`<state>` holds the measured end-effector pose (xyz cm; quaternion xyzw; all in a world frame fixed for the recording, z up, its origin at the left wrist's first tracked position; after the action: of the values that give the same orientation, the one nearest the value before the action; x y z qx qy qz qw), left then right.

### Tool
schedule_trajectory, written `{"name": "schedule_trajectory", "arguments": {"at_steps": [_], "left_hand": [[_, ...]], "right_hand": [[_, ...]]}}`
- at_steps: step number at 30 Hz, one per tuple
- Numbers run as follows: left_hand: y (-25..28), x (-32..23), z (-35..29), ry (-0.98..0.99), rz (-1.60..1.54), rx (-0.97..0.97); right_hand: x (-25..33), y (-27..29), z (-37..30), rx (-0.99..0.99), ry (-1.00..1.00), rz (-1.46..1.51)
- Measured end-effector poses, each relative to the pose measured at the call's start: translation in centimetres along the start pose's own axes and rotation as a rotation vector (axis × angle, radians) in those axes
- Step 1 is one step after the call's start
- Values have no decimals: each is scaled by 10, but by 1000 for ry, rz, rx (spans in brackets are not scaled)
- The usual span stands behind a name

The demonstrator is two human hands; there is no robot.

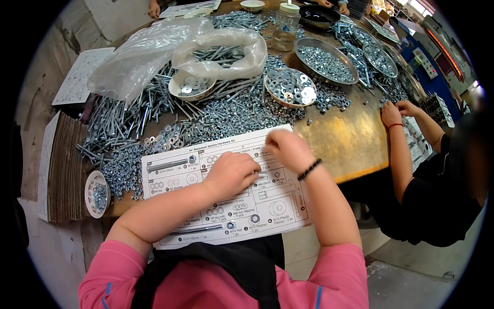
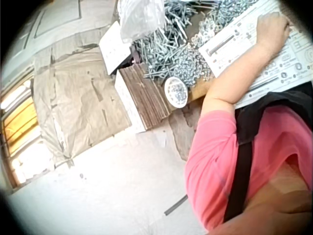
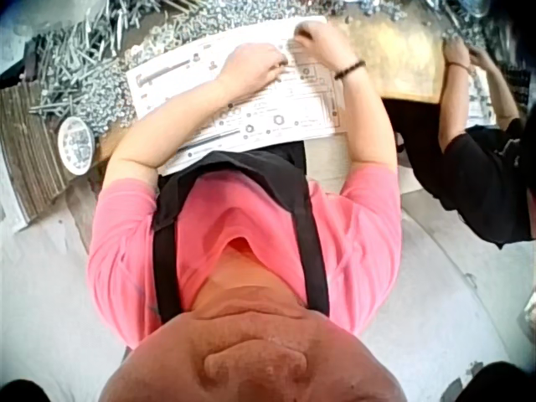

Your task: The person sorts metal fasteners including bolts, nuts, and washers from a large pile on a table. They pick individual items and place them onto a printed instruction sheet, occasionally moving a metal bowl and adjusting the sheet. Other workers are visible in the background performing similar tasks.

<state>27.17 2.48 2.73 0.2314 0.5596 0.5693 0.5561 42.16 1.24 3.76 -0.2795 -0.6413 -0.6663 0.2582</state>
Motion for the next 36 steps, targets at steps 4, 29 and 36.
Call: {"name": "schedule_trajectory", "arguments": {"at_steps": [4,29,36], "left_hand": [[-13,-6,-7,56,100,53],[37,12,-29,132,47,-107],[113,110,-132,698,-17,-254]], "right_hand": [[-1,-6,-48,51,-76,-103],[7,-3,-51,22,-123,60],[47,-20,-15,61,25,11]]}}
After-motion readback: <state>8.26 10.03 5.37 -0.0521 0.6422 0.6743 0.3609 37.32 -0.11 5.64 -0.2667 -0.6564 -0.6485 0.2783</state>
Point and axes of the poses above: each hand's wrist, its own z-axis towards the middle knuckle, its own y-axis out of the back of the hand, x = y × z, the point moved 5 cm from there along z, towards the middle knuckle, and after that the axes turned 9 degrees about z, right-handed, at the moved point
